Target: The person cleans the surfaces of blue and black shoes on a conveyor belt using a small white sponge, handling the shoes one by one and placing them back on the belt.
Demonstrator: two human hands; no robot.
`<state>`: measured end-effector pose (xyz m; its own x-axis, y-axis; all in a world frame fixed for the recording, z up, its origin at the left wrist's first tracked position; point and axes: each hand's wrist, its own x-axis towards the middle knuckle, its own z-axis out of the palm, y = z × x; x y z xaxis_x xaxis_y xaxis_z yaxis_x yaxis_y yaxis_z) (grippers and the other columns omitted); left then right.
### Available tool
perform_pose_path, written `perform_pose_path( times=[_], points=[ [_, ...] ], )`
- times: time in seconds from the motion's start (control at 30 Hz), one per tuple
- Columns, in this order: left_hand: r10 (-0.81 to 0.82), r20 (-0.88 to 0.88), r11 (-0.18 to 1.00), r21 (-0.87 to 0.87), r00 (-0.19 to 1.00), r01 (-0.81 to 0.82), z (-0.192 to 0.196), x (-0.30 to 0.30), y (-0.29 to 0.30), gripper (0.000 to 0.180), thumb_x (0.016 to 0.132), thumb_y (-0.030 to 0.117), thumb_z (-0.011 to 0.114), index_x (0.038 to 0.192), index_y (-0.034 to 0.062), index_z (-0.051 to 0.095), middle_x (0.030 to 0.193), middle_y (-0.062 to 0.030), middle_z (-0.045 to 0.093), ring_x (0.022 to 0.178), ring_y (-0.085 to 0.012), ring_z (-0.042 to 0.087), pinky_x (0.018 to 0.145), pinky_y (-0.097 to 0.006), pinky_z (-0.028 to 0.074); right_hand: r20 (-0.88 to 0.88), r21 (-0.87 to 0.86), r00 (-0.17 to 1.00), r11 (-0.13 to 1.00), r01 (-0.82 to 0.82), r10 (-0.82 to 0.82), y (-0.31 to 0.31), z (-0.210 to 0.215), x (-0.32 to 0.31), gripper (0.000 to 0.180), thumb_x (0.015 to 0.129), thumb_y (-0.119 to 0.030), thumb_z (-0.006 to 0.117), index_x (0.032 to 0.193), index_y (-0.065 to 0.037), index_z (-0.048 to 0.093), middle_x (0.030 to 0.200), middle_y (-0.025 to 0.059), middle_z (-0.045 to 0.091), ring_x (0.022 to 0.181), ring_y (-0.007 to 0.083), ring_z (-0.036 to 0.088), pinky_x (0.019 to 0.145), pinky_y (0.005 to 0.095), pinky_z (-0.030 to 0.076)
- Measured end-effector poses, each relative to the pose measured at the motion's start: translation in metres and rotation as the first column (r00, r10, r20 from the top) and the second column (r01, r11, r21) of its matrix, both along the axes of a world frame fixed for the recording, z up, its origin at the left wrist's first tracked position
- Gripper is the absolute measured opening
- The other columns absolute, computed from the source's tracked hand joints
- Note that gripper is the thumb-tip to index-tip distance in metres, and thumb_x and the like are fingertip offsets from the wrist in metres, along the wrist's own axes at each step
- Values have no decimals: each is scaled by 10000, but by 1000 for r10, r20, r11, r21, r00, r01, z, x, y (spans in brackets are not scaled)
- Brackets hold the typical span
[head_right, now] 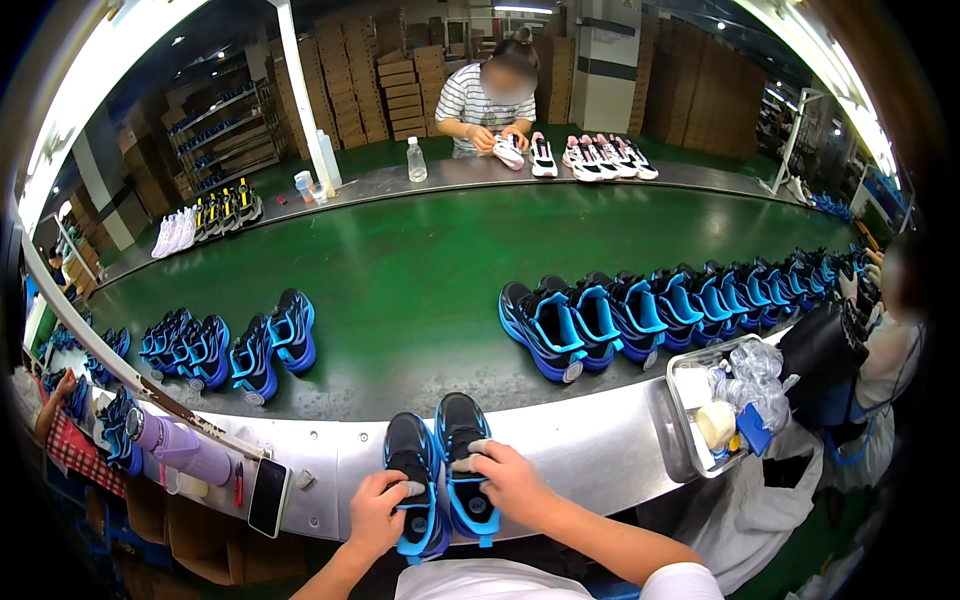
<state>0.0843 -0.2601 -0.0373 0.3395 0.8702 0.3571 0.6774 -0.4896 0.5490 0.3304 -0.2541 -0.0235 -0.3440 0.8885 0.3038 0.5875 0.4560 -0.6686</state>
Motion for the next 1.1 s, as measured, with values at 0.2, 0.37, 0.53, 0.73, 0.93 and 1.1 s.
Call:
perform_pose_path(
  times=[0.2,0.37,0.53,0.73,0.93,1.1],
  points=[
    [-84,-377,963,206,922,172,4,26,-3,188,708,77,604,874,126,677,1063,-18,650,787,-228,523,702,-356,395,375,260,927,961,-94,-11,-10,-9,-26,256,797,-73,590,1040,6,612,1278,217,526,1220,406,499,966,441,493],
    [-142,-344,964,163,928,208,12,22,-8,286,686,53,647,970,87,660,1144,-80,628,828,-255,562,715,-379,435,255,195,962,970,-149,96,-8,-18,-14,336,811,-47,564,1138,32,556,1328,257,477,1250,447,455,1102,456,367],
    [-79,-122,978,183,989,101,1,17,-10,328,699,18,662,1026,35,637,1182,-171,621,911,-312,645,782,-380,528,99,137,992,987,-85,72,-10,-4,-15,424,836,-1,536,1259,30,523,1320,307,459,1243,461,468,1054,450,420],
    [-165,-174,955,220,971,201,3,22,-13,339,743,81,615,1074,7,613,1106,-154,636,848,-284,629,744,-363,515,330,193,942,973,-125,56,-23,5,-10,509,819,-115,641,1282,56,521,1324,253,501,1237,404,488,1043,432,423],
    [-197,-75,980,-21,978,196,22,19,-12,265,855,182,631,1080,42,625,1091,-137,601,961,-308,603,805,-386,513,166,-65,972,986,-155,164,9,27,14,304,824,-148,696,1127,-118,692,1085,131,617,1000,331,581,892,406,483],
    [-168,-8,954,-255,986,160,26,28,4,203,868,224,655,980,60,608,942,-111,536,862,-347,594,737,-423,499,283,-45,937,979,-199,203,16,32,17,228,794,-157,725,1016,-107,722,892,115,588,836,297,580,733,401,499]
  ],
)
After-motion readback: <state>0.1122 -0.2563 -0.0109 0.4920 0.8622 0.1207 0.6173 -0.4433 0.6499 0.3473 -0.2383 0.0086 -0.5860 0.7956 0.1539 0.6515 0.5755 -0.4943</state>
